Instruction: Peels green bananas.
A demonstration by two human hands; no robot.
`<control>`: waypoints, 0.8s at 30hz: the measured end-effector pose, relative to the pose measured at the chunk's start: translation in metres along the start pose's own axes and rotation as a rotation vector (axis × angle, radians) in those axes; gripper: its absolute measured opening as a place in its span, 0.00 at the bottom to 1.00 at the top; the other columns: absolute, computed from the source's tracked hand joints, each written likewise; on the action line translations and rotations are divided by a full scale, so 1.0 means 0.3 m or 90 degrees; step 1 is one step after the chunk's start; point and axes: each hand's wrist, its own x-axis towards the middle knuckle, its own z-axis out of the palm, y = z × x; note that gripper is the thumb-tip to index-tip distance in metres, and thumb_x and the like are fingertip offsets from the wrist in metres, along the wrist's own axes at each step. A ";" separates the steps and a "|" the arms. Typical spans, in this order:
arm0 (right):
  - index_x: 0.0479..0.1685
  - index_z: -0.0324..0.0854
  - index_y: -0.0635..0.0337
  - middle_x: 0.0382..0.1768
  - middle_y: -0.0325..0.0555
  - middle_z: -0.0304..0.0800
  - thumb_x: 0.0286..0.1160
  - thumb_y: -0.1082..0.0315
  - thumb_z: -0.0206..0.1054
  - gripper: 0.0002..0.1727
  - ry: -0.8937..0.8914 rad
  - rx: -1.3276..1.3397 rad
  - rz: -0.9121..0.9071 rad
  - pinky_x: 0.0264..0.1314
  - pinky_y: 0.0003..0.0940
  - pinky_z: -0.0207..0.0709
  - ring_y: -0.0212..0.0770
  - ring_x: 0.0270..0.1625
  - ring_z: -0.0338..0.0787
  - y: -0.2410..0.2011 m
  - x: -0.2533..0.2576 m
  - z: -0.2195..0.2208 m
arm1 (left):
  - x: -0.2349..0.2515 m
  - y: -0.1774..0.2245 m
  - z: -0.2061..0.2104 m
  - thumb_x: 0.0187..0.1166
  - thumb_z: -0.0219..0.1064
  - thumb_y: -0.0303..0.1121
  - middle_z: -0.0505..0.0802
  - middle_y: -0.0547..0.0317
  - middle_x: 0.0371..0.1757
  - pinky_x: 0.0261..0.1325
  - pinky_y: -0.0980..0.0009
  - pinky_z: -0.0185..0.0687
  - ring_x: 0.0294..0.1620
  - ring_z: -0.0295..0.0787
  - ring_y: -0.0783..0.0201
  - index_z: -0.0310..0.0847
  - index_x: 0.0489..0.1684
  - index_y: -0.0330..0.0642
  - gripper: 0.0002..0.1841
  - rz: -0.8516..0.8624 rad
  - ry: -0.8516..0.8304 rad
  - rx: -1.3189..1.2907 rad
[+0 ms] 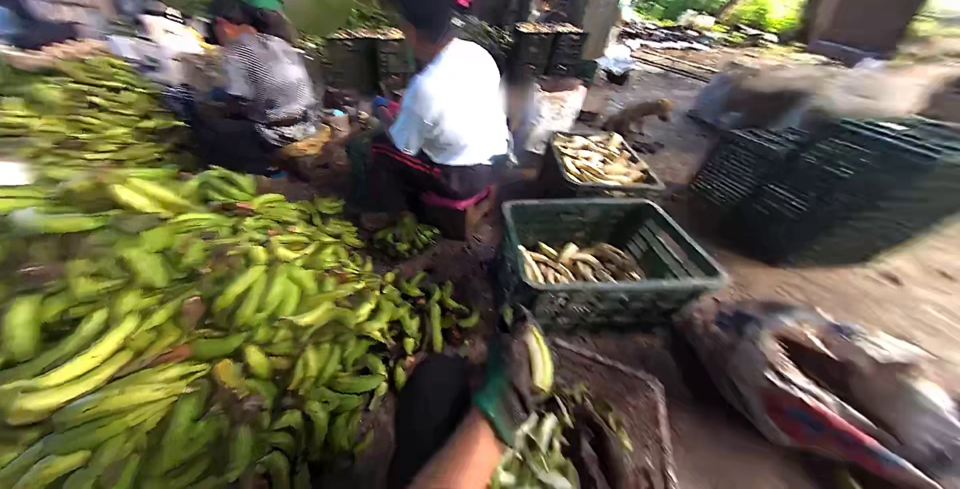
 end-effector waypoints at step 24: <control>0.74 0.83 0.50 0.68 0.47 0.89 0.86 0.63 0.51 0.23 -0.040 -0.383 -0.031 0.75 0.53 0.76 0.45 0.71 0.87 -0.081 0.291 -0.126 | -0.032 -0.083 -0.074 0.87 0.55 0.37 0.87 0.62 0.48 0.57 0.76 0.81 0.47 0.83 0.78 0.75 0.67 0.34 0.19 -0.084 -0.468 0.363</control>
